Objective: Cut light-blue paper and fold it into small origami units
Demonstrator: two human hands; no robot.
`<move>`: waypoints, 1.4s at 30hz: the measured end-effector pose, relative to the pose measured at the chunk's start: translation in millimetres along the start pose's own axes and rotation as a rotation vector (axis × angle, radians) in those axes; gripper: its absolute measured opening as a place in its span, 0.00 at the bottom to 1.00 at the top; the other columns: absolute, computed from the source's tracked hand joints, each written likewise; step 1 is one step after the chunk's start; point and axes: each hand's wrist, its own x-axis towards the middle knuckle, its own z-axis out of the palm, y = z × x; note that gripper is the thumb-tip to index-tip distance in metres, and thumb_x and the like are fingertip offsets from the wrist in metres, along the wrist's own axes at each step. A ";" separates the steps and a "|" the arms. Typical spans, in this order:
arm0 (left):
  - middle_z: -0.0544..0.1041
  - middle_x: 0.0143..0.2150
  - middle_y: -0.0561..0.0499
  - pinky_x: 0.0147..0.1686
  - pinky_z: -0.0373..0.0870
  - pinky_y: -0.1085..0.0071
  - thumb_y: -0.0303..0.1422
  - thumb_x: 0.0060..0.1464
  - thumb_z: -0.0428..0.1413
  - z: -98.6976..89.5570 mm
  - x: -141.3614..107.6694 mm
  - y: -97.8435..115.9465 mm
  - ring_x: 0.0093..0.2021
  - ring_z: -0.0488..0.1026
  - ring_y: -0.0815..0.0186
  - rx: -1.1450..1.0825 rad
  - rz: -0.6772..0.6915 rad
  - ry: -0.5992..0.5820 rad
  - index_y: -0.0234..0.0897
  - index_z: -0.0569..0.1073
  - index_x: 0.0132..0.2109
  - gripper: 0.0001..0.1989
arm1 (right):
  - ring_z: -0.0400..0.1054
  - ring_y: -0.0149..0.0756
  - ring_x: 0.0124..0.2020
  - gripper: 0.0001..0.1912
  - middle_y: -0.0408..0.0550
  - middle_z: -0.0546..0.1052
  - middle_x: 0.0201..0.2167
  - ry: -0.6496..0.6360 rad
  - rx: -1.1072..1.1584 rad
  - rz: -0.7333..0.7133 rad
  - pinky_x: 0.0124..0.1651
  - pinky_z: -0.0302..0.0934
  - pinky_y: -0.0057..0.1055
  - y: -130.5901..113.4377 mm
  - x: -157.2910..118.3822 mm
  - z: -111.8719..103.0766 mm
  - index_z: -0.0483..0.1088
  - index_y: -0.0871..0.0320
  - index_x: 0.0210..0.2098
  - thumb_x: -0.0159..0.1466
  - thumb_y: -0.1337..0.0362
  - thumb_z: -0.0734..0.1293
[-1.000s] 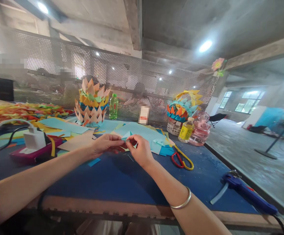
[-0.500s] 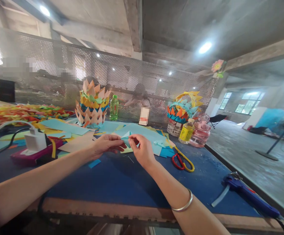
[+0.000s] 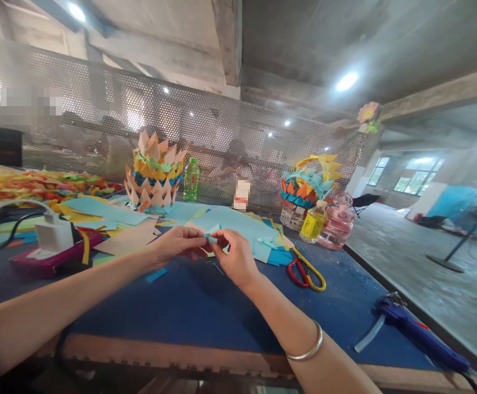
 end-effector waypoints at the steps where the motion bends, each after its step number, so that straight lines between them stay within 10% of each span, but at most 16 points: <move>1: 0.78 0.35 0.44 0.28 0.66 0.74 0.39 0.43 0.59 0.1 0.2 0.0 0.34 0.75 0.64 -0.004 -0.005 0.002 0.31 0.74 0.32 0.14 | 0.64 0.29 0.28 0.09 0.44 0.73 0.28 0.002 0.002 -0.004 0.31 0.58 0.25 0.1 0.1 0.1 0.70 0.58 0.38 0.57 0.65 0.63; 42: 0.78 0.33 0.45 0.29 0.65 0.74 0.38 0.44 0.59 2.2 -3.0 0.9 0.33 0.74 0.66 -0.102 0.037 -0.003 0.33 0.74 0.30 0.11 | 0.63 0.30 0.27 0.07 0.45 0.71 0.27 0.094 -0.004 -0.068 0.33 0.60 0.27 -3.6 0.2 -1.1 0.72 0.56 0.33 0.58 0.66 0.62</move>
